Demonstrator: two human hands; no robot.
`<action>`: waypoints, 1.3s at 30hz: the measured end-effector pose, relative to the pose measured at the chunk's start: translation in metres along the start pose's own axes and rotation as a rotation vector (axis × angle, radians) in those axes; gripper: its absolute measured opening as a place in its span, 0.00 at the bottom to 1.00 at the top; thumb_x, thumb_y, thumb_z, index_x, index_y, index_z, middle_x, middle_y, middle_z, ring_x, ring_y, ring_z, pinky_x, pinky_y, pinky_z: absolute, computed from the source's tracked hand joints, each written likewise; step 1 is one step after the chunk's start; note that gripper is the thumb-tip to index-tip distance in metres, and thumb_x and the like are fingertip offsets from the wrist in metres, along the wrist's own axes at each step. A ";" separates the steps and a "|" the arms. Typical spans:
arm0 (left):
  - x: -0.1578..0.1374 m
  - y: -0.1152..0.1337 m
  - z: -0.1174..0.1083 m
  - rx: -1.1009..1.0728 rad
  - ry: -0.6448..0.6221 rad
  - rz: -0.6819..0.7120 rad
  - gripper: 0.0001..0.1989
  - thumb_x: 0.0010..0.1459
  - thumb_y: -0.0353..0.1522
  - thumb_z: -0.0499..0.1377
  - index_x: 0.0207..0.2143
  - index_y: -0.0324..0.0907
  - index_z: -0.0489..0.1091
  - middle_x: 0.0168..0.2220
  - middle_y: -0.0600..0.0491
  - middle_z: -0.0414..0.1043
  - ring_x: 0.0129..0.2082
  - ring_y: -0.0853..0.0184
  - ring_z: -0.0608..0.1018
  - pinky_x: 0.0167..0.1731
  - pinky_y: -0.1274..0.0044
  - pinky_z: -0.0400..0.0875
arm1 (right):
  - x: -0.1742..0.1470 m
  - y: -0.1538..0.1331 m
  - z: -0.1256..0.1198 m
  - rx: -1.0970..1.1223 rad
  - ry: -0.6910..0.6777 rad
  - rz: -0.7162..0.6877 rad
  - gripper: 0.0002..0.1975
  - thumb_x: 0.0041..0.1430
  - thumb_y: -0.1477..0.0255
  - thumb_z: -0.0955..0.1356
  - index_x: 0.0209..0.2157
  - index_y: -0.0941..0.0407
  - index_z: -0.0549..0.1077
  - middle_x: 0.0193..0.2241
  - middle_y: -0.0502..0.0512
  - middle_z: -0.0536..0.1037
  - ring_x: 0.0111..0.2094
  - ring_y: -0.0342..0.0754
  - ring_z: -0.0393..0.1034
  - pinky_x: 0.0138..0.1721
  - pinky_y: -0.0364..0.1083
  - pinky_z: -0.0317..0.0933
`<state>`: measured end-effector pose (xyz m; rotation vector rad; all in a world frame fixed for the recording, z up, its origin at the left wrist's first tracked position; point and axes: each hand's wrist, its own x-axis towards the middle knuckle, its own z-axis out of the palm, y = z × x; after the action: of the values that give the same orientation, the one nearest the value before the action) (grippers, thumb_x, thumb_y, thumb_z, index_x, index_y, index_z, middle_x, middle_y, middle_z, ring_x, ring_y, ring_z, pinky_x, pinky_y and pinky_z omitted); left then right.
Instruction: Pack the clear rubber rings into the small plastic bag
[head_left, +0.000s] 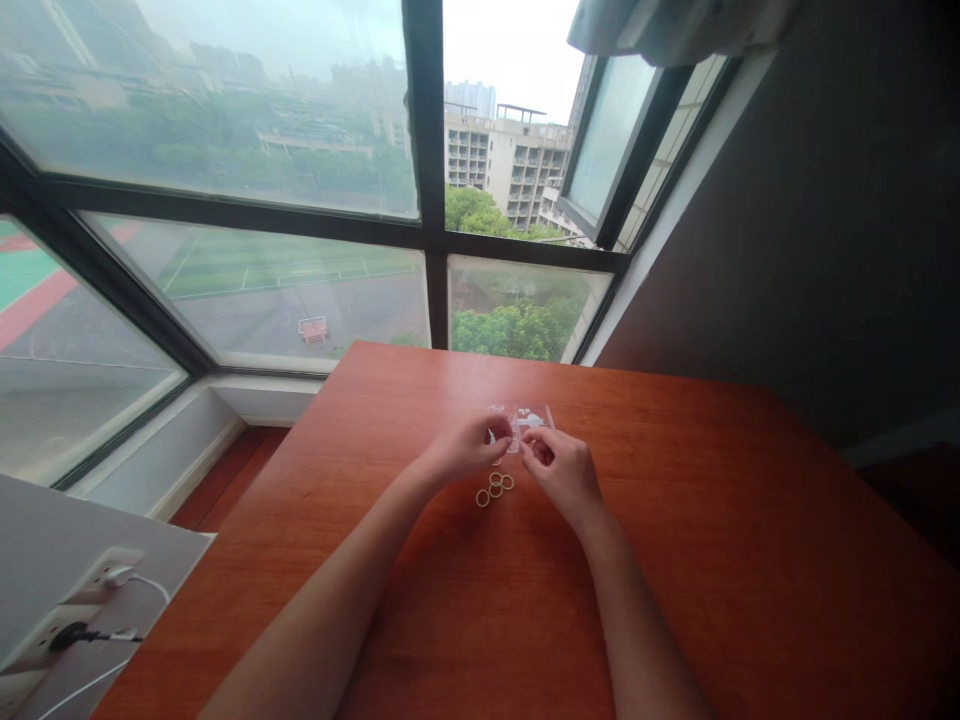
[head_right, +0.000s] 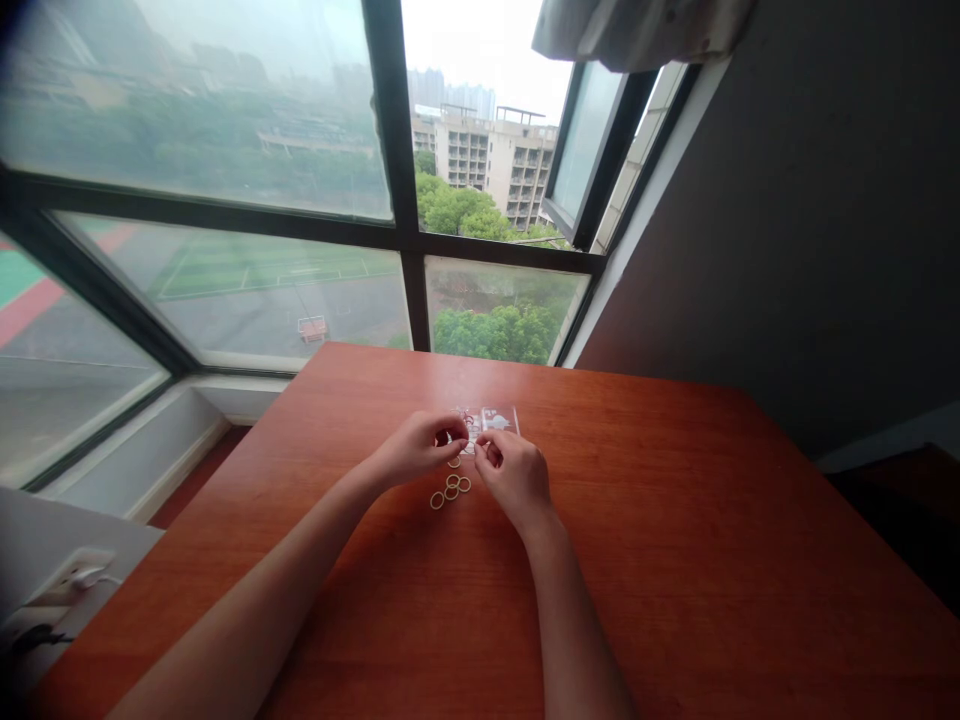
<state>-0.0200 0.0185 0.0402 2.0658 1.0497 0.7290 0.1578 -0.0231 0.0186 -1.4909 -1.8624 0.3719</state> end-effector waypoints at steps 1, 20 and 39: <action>0.000 -0.002 -0.003 0.011 0.014 -0.010 0.06 0.52 0.28 0.55 0.27 0.37 0.72 0.24 0.54 0.71 0.24 0.73 0.69 0.24 0.82 0.62 | 0.000 0.000 0.000 -0.004 0.005 0.003 0.07 0.55 0.69 0.65 0.29 0.55 0.74 0.19 0.47 0.69 0.23 0.42 0.62 0.29 0.40 0.55; -0.001 -0.024 -0.020 0.193 0.154 -0.050 0.08 0.53 0.31 0.56 0.31 0.39 0.75 0.30 0.52 0.76 0.27 0.70 0.72 0.27 0.80 0.64 | -0.001 0.002 0.001 -0.058 -0.030 0.011 0.06 0.56 0.69 0.65 0.30 0.54 0.74 0.20 0.48 0.70 0.24 0.43 0.64 0.30 0.40 0.55; -0.002 -0.029 -0.017 0.236 0.143 -0.065 0.08 0.53 0.31 0.56 0.31 0.40 0.75 0.30 0.51 0.76 0.28 0.69 0.73 0.28 0.80 0.64 | -0.008 -0.007 0.007 -0.086 -0.390 0.022 0.06 0.54 0.74 0.65 0.29 0.53 0.76 0.25 0.48 0.76 0.25 0.41 0.65 0.27 0.39 0.50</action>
<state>-0.0460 0.0350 0.0273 2.1905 1.3325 0.7594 0.1480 -0.0315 0.0153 -1.5826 -2.1876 0.6371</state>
